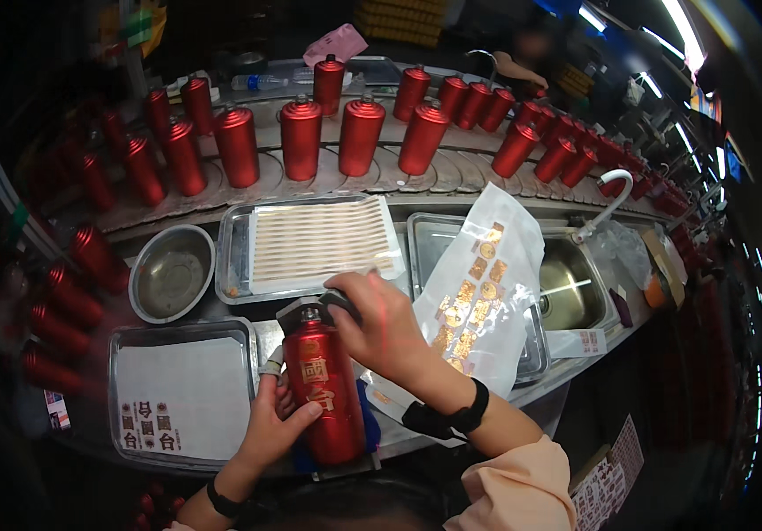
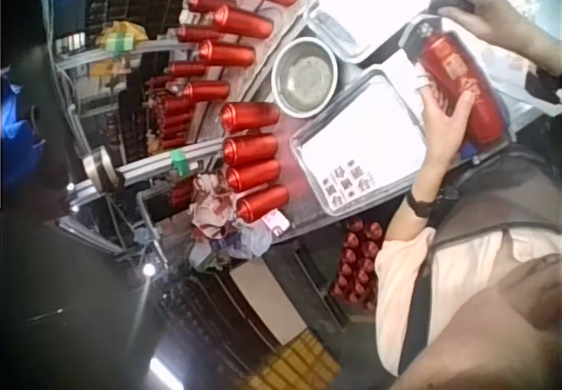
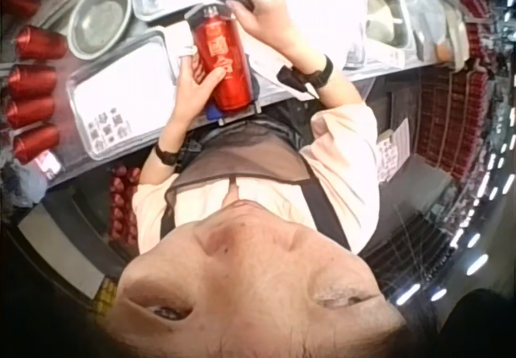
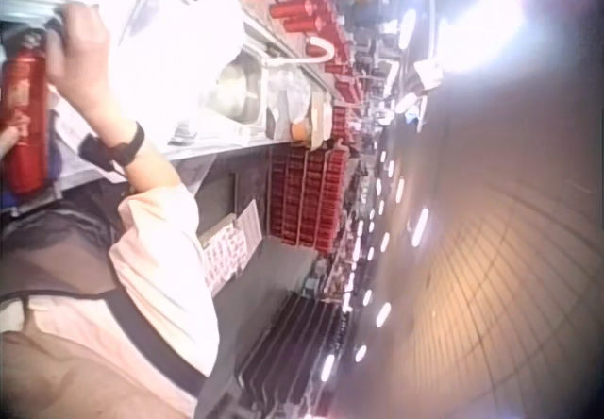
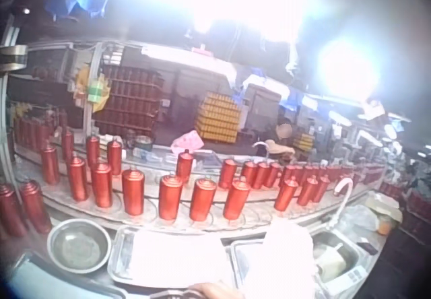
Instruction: Applying decorative adhesive labels to red cylindrical canisters on a factory production line.
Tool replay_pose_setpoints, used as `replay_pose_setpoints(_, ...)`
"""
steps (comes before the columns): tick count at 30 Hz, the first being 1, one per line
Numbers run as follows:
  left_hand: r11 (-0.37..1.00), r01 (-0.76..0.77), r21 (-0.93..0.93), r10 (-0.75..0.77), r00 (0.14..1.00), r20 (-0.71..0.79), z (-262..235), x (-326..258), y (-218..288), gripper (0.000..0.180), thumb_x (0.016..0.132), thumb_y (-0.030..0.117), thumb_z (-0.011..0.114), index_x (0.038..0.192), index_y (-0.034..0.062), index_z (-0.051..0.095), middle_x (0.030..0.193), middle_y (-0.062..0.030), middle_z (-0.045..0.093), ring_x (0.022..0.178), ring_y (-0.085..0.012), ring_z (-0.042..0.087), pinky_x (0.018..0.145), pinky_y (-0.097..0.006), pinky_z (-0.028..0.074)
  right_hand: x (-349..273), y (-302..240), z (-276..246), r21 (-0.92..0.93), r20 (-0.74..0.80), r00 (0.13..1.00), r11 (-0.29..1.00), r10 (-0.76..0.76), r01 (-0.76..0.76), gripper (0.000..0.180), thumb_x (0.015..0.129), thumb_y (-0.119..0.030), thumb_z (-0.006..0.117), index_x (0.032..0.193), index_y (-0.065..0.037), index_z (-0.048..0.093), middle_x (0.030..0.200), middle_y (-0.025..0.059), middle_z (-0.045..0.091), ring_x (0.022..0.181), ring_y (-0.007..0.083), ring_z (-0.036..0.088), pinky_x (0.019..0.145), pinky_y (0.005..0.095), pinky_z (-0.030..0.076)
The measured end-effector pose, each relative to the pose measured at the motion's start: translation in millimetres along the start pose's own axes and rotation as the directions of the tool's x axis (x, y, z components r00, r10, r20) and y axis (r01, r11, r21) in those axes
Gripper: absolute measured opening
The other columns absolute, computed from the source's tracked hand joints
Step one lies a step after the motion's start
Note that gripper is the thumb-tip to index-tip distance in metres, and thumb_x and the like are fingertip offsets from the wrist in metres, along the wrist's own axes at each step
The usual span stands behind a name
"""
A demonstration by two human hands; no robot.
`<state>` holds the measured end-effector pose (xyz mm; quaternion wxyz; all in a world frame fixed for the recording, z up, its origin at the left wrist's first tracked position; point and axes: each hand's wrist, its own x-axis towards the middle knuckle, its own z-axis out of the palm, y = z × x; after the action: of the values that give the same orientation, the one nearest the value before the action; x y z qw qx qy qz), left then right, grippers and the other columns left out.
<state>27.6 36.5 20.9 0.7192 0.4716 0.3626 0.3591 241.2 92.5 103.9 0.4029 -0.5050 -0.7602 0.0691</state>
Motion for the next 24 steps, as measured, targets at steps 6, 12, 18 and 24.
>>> replay_pose_setpoints(6,0.998,-0.065,0.005,0.065,0.997,0.045,2.1,2.9,-0.2,0.093,0.088,0.011,0.073,0.156,0.0059,0.010,0.144,-0.0162,0.042,0.132,-0.0221,0.048,0.111,-0.037,0.039,-18.8,-9.6,1.0,0.084,0.048,0.998,0.995,0.051,-0.055,0.033,0.080,-0.005,0.072,0.111,-0.004,0.062,0.093,0.0154,0.066,0.081,0.0353,0.063,0.072,0.0415,0.051)
replay_pose_setpoints(12,0.999,-0.039,-0.006,0.039,0.998,0.055,-0.5,1.8,0.2,0.093,0.088,0.011,0.073,0.156,0.0062,0.010,0.146,-0.0155,0.041,0.133,-0.0219,0.046,0.112,-0.037,0.037,-28.1,-25.6,-7.1,0.061,0.124,0.988,0.994,-0.096,0.089,0.035,0.073,-0.001,0.072,0.106,-0.008,0.064,0.087,0.0104,0.062,0.078,0.0332,0.061,0.069,0.0428,0.049)
replay_pose_setpoints(18,0.999,-0.033,-0.036,0.035,0.997,0.070,-2.9,0.3,0.3,0.093,0.089,0.011,0.073,0.157,0.0062,0.010,0.148,-0.0165,0.039,0.136,-0.0234,0.045,0.112,-0.038,0.037,-45.8,-39.8,-14.6,0.029,0.140,0.962,0.973,-0.233,0.231,0.029,0.068,-0.007,0.076,0.095,-0.012,0.069,0.090,0.0038,0.063,0.083,0.0266,0.061,0.071,0.0377,0.046)
replay_pose_setpoints(24,0.998,-0.042,-0.043,0.045,0.997,0.062,-7.4,-1.7,-6.0,0.090,0.090,0.011,0.071,0.157,0.0061,0.011,0.149,-0.0182,0.037,0.139,-0.0253,0.041,0.114,-0.039,0.035,-70.9,-47.4,-15.0,0.083,0.189,0.958,0.976,-0.213,0.201,0.033,0.066,-0.005,0.075,0.099,-0.013,0.072,0.093,0.0025,0.065,0.088,0.0255,0.063,0.074,0.0369,0.046)
